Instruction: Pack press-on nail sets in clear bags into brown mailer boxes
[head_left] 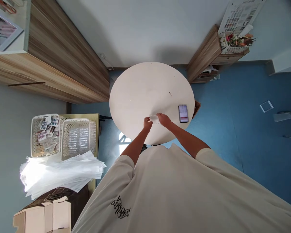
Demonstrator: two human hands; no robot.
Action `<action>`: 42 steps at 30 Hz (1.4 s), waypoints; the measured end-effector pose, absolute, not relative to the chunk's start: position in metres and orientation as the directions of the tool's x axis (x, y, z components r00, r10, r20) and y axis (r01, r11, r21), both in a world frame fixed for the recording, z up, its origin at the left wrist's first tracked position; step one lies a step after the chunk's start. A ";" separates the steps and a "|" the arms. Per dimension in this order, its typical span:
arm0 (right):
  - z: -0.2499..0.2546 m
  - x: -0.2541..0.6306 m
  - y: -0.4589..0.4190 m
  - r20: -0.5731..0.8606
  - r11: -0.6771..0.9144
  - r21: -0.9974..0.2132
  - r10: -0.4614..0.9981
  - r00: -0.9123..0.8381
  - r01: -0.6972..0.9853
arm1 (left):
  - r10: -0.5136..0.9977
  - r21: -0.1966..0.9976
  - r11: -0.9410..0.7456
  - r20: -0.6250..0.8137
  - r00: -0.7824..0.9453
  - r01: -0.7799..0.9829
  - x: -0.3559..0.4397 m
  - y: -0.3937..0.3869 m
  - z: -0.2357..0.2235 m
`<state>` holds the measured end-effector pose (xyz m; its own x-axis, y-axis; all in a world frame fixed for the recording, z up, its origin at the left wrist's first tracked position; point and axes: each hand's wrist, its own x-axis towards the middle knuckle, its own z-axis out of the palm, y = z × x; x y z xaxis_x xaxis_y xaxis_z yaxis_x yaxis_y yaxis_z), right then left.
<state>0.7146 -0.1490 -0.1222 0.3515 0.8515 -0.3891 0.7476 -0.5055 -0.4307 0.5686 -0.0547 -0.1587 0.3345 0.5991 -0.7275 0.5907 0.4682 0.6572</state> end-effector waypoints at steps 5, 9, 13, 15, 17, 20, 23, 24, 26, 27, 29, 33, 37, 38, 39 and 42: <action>-0.138 0.721 -0.142 -0.372 -0.624 -0.574 0.775 0.511 0.530 | 0.591 0.673 0.444 -0.716 0.371 0.592 0.560 -0.061 -0.159; -0.152 0.721 -0.145 -0.446 -0.654 -0.669 0.733 0.513 0.353 | 0.569 0.665 0.501 -0.735 0.369 0.554 0.556 -0.057 -0.162; -0.158 0.718 -0.154 -0.492 -0.652 -0.722 0.719 0.490 0.232 | 0.562 0.690 0.536 -0.722 0.404 0.486 0.554 -0.056 -0.163; -0.159 0.716 -0.158 -0.498 -0.649 -0.734 0.715 0.490 0.200 | 0.564 0.699 0.543 -0.714 0.415 0.465 0.554 -0.056 -0.163; -0.159 0.714 -0.163 -0.503 -0.658 -0.727 0.704 0.501 0.195 | 0.567 0.705 0.539 -0.708 0.422 0.461 0.554 -0.057 -0.164; -0.158 0.709 -0.171 -0.521 -0.694 -0.692 0.670 0.529 0.198 | 0.575 0.712 0.521 -0.701 0.423 0.471 0.553 -0.058 -0.166; -0.159 0.703 -0.178 -0.553 -0.711 -0.685 0.648 0.524 0.158 | 0.571 0.716 0.519 -0.697 0.434 0.467 0.552 -0.057 -0.165; -0.159 0.701 -0.180 -0.559 -0.707 -0.693 0.650 0.515 0.142 | 0.567 0.720 0.520 -0.693 0.446 0.459 0.552 -0.057 -0.164; -0.160 0.699 -0.182 -0.560 -0.689 -0.716 0.665 0.494 0.116 | 0.565 0.736 0.518 -0.677 0.472 0.435 0.552 -0.054 -0.162; -0.160 0.698 -0.181 -0.553 -0.676 -0.729 0.676 0.487 0.109 | 0.569 0.746 0.515 -0.666 0.483 0.422 0.553 -0.053 -0.160; -0.160 0.698 -0.180 -0.536 -0.653 -0.750 0.694 0.480 0.105 | 0.579 0.762 0.505 -0.647 0.496 0.405 0.553 -0.050 -0.159; -0.160 0.698 -0.175 -0.512 -0.642 -0.756 0.702 0.495 0.129 | 0.615 0.781 0.451 -0.623 0.484 0.432 0.547 -0.044 -0.156; -0.156 0.697 -0.166 -0.449 -0.614 -0.759 0.735 0.507 0.217 | 0.653 0.787 0.380 -0.600 0.462 0.485 0.535 -0.042 -0.149; -0.155 0.697 -0.162 -0.431 -0.602 -0.761 0.748 0.504 0.244 | 0.661 0.789 0.369 -0.595 0.458 0.492 0.532 -0.041 -0.146; -0.153 0.696 -0.158 -0.413 -0.591 -0.761 0.760 0.501 0.269 | 0.670 0.793 0.358 -0.586 0.456 0.493 0.529 -0.041 -0.143; -0.147 0.694 -0.142 -0.366 -0.556 -0.760 0.793 0.486 0.335 | 0.699 0.820 0.314 -0.541 0.468 0.479 0.517 -0.035 -0.132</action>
